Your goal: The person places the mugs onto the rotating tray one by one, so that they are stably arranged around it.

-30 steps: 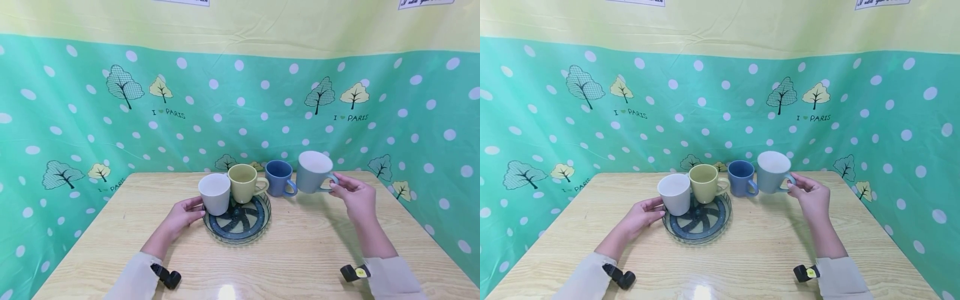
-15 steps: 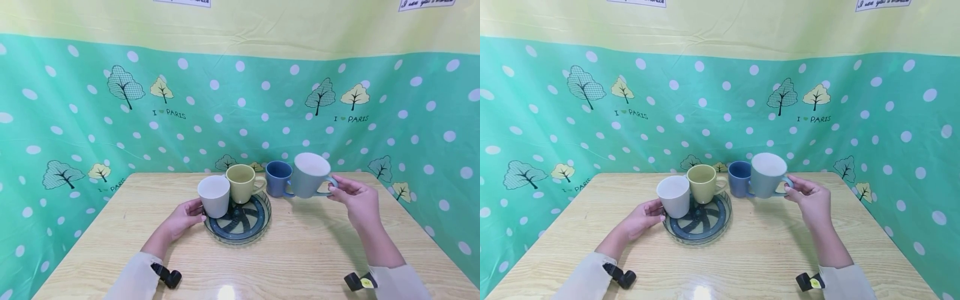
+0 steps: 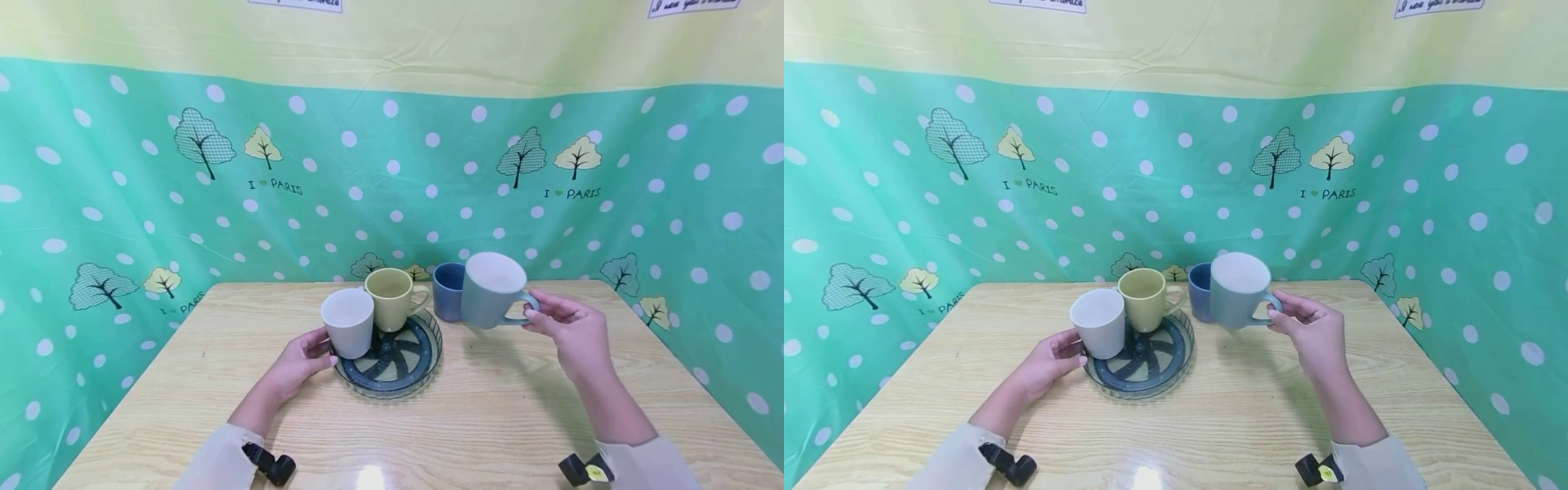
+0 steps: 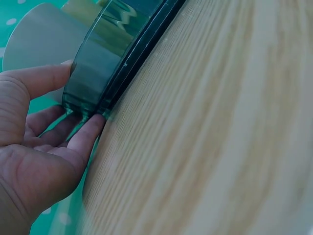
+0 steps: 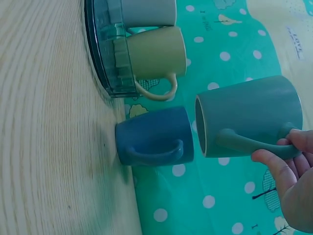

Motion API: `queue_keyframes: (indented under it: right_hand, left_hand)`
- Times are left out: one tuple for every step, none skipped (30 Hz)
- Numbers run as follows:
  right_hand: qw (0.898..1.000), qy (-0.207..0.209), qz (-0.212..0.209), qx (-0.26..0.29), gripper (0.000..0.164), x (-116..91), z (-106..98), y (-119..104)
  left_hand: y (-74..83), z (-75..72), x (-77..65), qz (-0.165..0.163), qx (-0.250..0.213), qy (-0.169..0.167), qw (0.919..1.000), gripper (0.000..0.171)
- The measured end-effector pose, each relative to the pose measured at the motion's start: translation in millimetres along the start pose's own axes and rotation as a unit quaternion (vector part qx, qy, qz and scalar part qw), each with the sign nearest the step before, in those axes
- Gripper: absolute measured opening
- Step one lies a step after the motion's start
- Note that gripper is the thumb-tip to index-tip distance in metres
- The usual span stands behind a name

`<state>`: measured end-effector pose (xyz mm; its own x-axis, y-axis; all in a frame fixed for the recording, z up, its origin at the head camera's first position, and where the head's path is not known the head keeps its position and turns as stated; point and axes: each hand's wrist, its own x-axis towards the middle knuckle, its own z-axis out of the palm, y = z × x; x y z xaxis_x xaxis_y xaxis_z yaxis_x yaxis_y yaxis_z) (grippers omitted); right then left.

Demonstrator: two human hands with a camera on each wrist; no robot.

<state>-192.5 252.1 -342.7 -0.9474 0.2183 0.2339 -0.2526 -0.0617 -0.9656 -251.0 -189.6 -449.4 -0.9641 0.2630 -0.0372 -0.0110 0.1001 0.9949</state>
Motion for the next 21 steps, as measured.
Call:
queue_keyframes:
  right_hand:
    - [1.0,-0.001,-0.001,-0.002,0.032,-0.5,0.7,-0.3]
    - [1.0,-0.002,-0.002,-0.002,0.032,-1.1,1.4,-0.5]
    - [1.0,-0.003,-0.003,-0.002,0.032,-1.6,2.1,-0.8]
    - [1.0,-0.004,-0.005,-0.001,0.032,-2.1,2.7,-1.2]
    - [1.0,-0.005,-0.005,-0.001,0.032,-2.7,3.1,-1.5]
    - [1.0,-0.006,-0.005,0.001,0.032,-3.2,3.6,-1.9]
    - [1.0,-0.007,-0.006,0.0,0.032,-3.6,4.2,-2.2]
    - [1.0,-0.008,-0.006,0.0,0.031,-4.0,4.8,-2.4]
    - [1.0,-0.009,-0.007,-0.002,0.031,-4.3,5.3,-2.7]
    - [1.0,-0.009,-0.008,-0.006,0.031,-4.7,5.7,-2.9]
    - [1.0,-0.009,-0.008,-0.008,0.031,-5.0,6.2,-3.0]
    - [1.0,-0.01,-0.009,-0.01,0.031,-5.3,6.7,-3.2]
    - [1.0,-0.01,-0.009,-0.012,0.031,-5.6,7.0,-3.3]
    - [1.0,-0.01,-0.009,-0.013,0.031,-5.8,7.4,-3.4]
    - [1.0,-0.009,-0.01,-0.015,0.031,-6.0,7.7,-3.4]
    - [1.0,-0.009,-0.011,-0.015,0.031,-6.1,8.0,-3.4]
    - [1.0,-0.009,-0.011,-0.016,0.032,-6.1,8.4,-3.3]
    - [1.0,-0.009,-0.011,-0.015,0.032,-6.1,8.6,-3.2]
    - [1.0,-0.009,-0.011,-0.013,0.032,-6.0,8.9,-3.1]
    - [1.0,-0.009,-0.01,-0.012,0.031,-5.9,9.3,-2.9]
    - [1.0,-0.01,-0.009,-0.01,0.031,-5.8,9.6,-2.8]
  left_hand:
    - [0.7,0.3,-0.6,0.001,0.0,-0.001,1.0,0.074]
    - [1.1,0.7,-1.0,0.002,0.0,0.0,1.0,0.074]
    - [1.6,1.1,-1.4,0.002,0.0,0.001,1.0,0.073]
    - [2.1,1.6,-1.9,0.002,-0.001,0.001,1.0,0.073]
    - [2.7,2.0,-2.3,0.002,-0.001,0.002,1.0,0.073]
    - [3.0,2.4,-2.6,0.002,-0.002,0.003,1.0,0.073]
    - [3.2,2.7,-3.1,0.001,-0.004,0.004,1.0,0.073]
    - [3.2,3.0,-3.4,0.001,-0.004,0.005,1.0,0.073]
    - [3.2,3.3,-3.7,0.0,-0.004,0.006,1.0,0.072]
    - [3.1,3.6,-3.9,0.0,-0.005,0.007,1.0,0.072]
    - [3.0,3.8,-4.0,0.001,-0.004,0.008,1.0,0.072]
    - [2.8,4.0,-4.2,0.001,-0.003,0.009,1.0,0.072]
    - [2.6,4.2,-4.2,0.0,-0.002,0.01,1.0,0.072]
    - [2.4,4.3,-4.2,0.0,-0.001,0.011,0.9999,0.072]
    - [2.4,4.3,-4.2,0.0,0.001,0.011,0.9999,0.072]
    - [2.4,4.6,-4.1,-0.001,0.0,0.014,0.9999,0.072]
    - [2.4,4.8,-4.1,-0.002,0.0,0.016,0.9999,0.072]
    - [2.3,5.0,-4.1,-0.005,0.0,0.019,0.9998,0.072]
    - [2.3,5.4,-4.1,-0.007,-0.001,0.022,0.9997,0.072]
    - [2.4,5.9,-4.4,-0.009,-0.001,0.025,0.9996,0.072]
    - [2.8,6.4,-5.0,-0.008,0.001,0.026,0.9996,0.072]
